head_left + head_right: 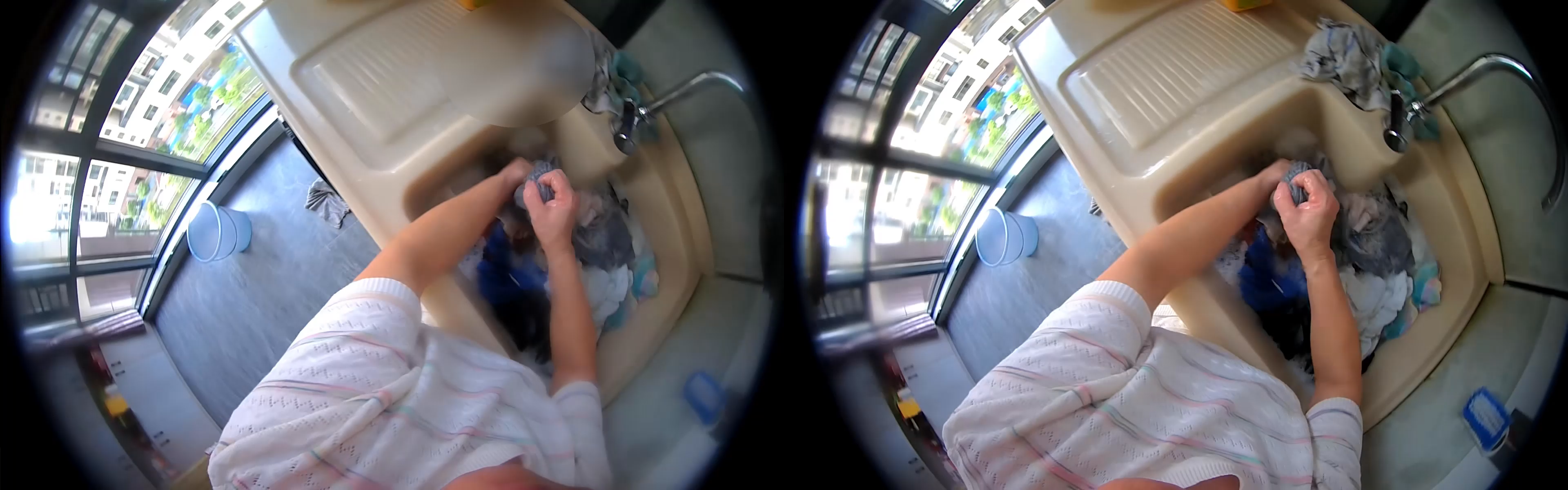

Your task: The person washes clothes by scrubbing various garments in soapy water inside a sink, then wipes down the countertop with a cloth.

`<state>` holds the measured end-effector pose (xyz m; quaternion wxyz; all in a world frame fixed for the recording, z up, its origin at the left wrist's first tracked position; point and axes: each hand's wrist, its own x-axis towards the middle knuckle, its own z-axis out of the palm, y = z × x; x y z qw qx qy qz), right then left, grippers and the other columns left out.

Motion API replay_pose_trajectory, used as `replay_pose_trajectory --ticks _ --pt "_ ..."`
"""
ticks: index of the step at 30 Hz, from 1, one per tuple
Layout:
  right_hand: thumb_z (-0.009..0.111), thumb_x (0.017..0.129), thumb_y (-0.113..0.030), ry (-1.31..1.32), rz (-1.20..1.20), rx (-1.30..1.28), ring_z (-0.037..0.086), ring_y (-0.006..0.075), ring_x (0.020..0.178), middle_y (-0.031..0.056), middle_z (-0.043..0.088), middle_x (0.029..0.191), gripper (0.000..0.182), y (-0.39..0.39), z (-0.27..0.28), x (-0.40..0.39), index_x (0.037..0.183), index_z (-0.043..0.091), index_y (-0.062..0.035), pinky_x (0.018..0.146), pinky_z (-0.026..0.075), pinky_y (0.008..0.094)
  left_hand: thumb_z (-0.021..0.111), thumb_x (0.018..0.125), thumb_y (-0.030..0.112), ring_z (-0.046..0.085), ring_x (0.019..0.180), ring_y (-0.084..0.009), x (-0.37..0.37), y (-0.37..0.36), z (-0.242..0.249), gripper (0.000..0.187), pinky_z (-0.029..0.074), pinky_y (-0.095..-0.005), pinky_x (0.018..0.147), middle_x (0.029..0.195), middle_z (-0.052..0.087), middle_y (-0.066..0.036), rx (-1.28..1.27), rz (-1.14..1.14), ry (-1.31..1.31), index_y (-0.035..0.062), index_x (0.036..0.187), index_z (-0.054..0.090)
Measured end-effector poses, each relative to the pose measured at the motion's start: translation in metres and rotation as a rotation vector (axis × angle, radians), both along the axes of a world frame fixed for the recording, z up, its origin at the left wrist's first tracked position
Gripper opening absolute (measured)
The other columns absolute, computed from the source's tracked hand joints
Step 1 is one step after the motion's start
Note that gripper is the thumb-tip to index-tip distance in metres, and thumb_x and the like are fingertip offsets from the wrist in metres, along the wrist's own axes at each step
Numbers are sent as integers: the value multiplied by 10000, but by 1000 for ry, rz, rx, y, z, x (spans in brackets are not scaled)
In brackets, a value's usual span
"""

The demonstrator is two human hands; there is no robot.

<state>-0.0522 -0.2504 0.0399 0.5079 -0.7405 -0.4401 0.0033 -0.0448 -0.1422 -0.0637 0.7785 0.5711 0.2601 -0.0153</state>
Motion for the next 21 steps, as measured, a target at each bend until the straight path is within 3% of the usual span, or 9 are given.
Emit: replay_pose_trajectory --ticks 3,4,5,7,11,13,16,18,21 --pt "591 664 -130 83 -134 -52 522 300 610 131 546 673 136 -8 -72 52 729 539 -21 588 427 333 560 710 63 531 762 -140 -2 6 41 118 431 -281 653 792 603 -64 -80 239 8 31 807 620" --pt "585 670 -144 79 -299 -277 532 306 616 138 559 683 145 -21 -92 77 741 551 -22 590 427 345 558 707 63 527 730 -137 5 10 35 113 434 -281 629 755 594 -57 -66 429 -151 23 796 617" --pt "579 677 -159 79 -467 -511 542 313 623 144 573 692 157 -40 -105 92 754 563 -23 592 427 356 552 689 54 557 732 -184 -2 20 59 132 442 -301 625 764 607 -74 81 450 -87 43 800 622" --pt "595 683 -184 123 -595 -403 555 322 677 156 587 740 190 -64 -112 108 790 573 -28 624 429 378 550 671 80 579 744 -255 1 20 46 160 459 -313 660 784 611 -104 734 521 -153 92 806 633" --pt "615 693 -199 -247 -417 -569 545 359 795 178 575 838 265 -64 -120 80 897 555 -42 700 428 410 574 642 165 531 979 -243 -14 -19 24 293 455 -377 800 1030 551 -121 1325 -389 244 178 927 641" --pt "610 698 -166 -296 -406 -743 540 363 834 181 573 885 247 -71 -149 85 898 545 -37 731 427 409 576 649 186 549 946 -250 -1 -19 1 300 450 -357 803 1018 575 -121 1152 -655 236 166 941 640" --pt "581 718 -101 5 -377 -1043 522 296 910 178 555 943 252 -67 -164 122 947 537 -5 820 397 343 562 654 178 561 924 -272 -2 6 12 327 453 -356 785 1035 577 -145 830 -406 134 39 944 622" --pt "597 715 -111 125 -343 -602 532 275 851 154 559 906 235 -46 -113 100 923 540 -18 788 412 328 586 665 233 565 913 -273 9 12 -5 284 452 -349 777 999 583 -166 428 -66 55 49 873 647" --pt "586 731 -80 132 -24 -81 529 216 810 109 560 873 222 -5 -27 30 935 539 -4 775 411 296 606 713 207 571 843 -203 1 -2 20 245 443 -312 774 916 616 -122 90 79 163 30 880 637"
